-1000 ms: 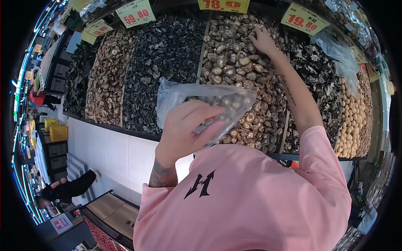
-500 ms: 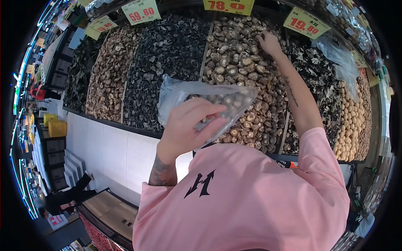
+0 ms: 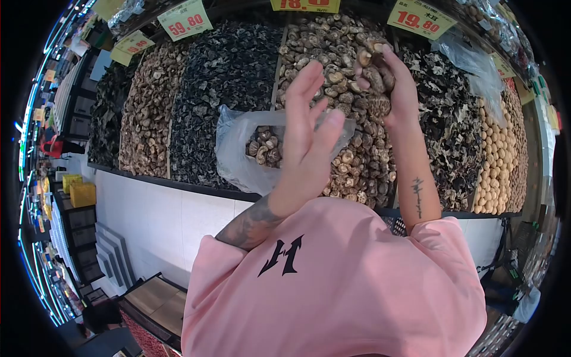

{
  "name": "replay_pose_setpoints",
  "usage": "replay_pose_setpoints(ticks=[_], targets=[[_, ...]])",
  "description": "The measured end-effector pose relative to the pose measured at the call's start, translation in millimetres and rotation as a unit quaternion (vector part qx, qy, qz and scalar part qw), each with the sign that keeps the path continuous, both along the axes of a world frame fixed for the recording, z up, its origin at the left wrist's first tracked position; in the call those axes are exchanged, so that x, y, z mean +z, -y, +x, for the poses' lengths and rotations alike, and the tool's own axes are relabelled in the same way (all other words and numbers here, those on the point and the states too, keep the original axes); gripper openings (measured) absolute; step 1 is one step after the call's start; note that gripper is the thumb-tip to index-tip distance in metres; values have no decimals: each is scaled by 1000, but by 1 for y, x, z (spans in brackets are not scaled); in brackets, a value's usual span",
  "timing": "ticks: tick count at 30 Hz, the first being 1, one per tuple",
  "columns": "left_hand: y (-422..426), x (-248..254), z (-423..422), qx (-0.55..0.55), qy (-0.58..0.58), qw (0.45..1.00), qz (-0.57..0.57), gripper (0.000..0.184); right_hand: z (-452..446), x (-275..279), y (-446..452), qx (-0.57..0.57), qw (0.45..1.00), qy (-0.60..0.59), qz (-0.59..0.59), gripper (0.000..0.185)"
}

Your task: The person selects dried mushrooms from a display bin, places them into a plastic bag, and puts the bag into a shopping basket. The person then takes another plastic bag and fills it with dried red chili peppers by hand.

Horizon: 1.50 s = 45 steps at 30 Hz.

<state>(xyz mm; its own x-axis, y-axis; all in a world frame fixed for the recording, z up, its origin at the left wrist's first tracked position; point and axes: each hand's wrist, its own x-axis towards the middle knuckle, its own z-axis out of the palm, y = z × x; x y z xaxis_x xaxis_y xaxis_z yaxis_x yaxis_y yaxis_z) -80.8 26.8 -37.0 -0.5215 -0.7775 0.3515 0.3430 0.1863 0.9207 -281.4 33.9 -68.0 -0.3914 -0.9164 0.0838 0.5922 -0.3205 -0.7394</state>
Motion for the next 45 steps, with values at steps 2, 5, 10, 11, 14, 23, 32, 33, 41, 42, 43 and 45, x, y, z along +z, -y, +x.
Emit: replay_pose_setpoints(ticks=[2, 5, 10, 11, 14, 23, 32, 33, 41, 42, 43, 45], targets=[[2, -15, -16, 43, 68, 989, -121, 68, 27, 10, -16, -8, 1000, 21, 13, 28], [-4, -17, -31, 31, 85, 979, -181, 78, 56, 15, -37, 3, 997, 64, 43, 27], [-9, -27, -36, 55, 89, 957, -272, 72, 77, 17, -55, -86, 987, 103, 85, 23], [-10, -28, -35, 51, 93, 956, -272, 72, 80, 20, -59, -73, 987, 117, 82, 22], [-11, -30, -32, 52, 93, 952, -288, 70, 84, 12, -58, -82, 988, 108, 72, 25], [-10, -29, -28, 7, 117, 957, -265, 67, 96, 19, -64, -129, 987, 42, 84, 38], [2, -5, -3, -21, 131, 966, -221, 43, 73, 31, -83, -50, 997, -36, 50, 25], [1, -3, -1, -11, 117, 962, -245, 43, 75, 33, -86, -45, 996, -66, 40, 26], [-8, 15, 9, 11, 95, 945, -311, 48, 82, 40, -98, -80, 987, -142, -16, 32], [-9, 17, 11, 4, 112, 943, -314, 50, 82, 40, -98, -78, 987, -142, -16, 32], [-11, 18, 12, 5, 112, 943, -313, 50, 83, 39, -98, -94, 983, -157, -28, 32], [-13, 19, 12, 31, 103, 940, -324, 46, 84, 38, -99, -107, 979, -171, -39, 32]])
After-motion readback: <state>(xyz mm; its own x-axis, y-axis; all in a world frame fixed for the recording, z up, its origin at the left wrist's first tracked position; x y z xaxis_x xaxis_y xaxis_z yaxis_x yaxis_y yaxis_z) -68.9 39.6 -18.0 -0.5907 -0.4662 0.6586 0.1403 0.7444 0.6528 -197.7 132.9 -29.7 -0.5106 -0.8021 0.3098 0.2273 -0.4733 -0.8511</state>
